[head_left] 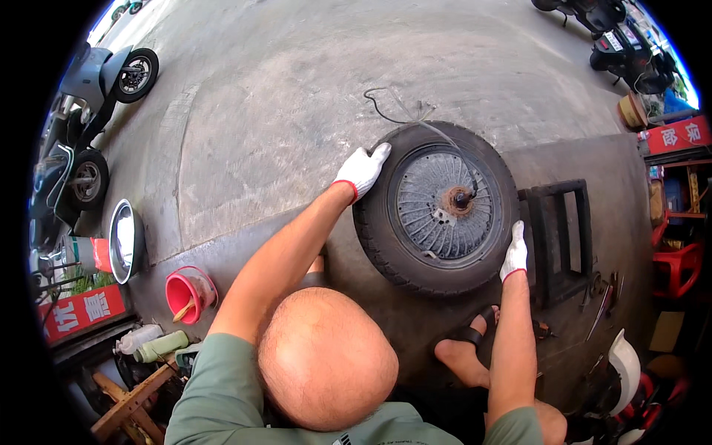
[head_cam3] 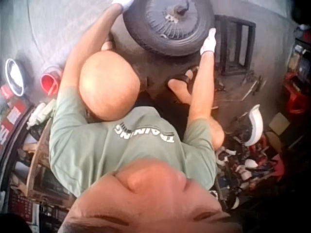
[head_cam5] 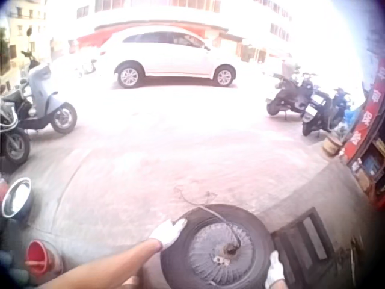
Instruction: The person sits on the floor and handles an electric scooter hub motor wheel, rotating it and handling various wooden blocks and a black metal frame.
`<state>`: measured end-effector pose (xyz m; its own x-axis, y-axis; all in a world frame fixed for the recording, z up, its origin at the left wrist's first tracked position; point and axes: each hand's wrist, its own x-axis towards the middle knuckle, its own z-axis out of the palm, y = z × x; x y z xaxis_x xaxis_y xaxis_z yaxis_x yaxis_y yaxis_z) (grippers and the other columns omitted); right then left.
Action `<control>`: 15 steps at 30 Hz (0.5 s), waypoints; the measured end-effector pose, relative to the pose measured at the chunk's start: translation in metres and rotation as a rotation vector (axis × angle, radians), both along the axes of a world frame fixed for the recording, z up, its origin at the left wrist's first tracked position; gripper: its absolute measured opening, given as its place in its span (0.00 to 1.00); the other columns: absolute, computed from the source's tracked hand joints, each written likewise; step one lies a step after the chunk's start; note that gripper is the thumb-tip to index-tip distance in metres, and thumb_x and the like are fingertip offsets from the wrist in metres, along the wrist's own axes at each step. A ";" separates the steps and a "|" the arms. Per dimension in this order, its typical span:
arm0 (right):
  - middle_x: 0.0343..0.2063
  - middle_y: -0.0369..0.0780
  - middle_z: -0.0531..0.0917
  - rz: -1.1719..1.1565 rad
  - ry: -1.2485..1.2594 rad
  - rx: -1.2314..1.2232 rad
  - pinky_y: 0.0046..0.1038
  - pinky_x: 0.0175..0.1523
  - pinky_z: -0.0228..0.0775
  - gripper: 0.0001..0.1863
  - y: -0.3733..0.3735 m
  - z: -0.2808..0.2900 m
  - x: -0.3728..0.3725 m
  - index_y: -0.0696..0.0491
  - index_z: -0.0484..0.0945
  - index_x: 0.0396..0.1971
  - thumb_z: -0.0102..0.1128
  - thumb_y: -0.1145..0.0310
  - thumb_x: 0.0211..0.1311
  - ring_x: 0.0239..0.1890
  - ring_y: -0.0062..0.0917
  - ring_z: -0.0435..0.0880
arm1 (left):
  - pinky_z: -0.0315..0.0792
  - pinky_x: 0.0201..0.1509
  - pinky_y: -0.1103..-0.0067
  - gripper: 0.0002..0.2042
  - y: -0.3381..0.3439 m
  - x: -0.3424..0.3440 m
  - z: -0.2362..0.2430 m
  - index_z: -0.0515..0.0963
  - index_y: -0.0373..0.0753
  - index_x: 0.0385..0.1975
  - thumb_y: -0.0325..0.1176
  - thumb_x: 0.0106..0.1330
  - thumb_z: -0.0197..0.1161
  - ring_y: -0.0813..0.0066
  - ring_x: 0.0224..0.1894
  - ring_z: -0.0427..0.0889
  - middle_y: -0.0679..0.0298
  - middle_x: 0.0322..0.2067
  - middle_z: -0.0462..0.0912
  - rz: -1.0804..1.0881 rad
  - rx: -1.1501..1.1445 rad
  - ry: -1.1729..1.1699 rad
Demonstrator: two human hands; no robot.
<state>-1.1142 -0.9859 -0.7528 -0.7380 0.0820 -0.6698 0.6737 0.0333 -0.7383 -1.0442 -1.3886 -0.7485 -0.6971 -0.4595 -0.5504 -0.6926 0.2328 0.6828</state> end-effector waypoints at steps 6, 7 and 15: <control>0.74 0.47 0.55 0.089 -0.088 0.166 0.45 0.77 0.42 0.53 -0.011 0.001 -0.021 0.57 0.53 0.74 0.51 0.29 0.63 0.76 0.41 0.51 | 0.67 0.66 0.70 0.39 -0.016 -0.013 -0.008 0.66 0.21 0.63 0.58 0.69 0.56 0.55 0.61 0.77 0.39 0.58 0.75 0.001 0.199 0.075; 0.73 0.47 0.59 0.092 -0.092 0.133 0.45 0.76 0.45 0.51 0.001 -0.005 -0.027 0.57 0.55 0.73 0.50 0.30 0.65 0.75 0.41 0.55 | 0.67 0.66 0.71 0.39 -0.014 -0.019 -0.006 0.65 0.22 0.64 0.57 0.69 0.56 0.55 0.62 0.76 0.39 0.59 0.75 -0.034 0.205 0.113; 0.64 0.46 0.73 0.129 -0.201 -0.002 0.45 0.69 0.64 0.39 0.025 -0.037 -0.046 0.59 0.65 0.67 0.44 0.39 0.73 0.63 0.42 0.73 | 0.63 0.70 0.72 0.44 -0.017 -0.039 -0.006 0.57 0.25 0.70 0.52 0.61 0.62 0.54 0.67 0.71 0.40 0.65 0.69 -0.050 0.309 0.178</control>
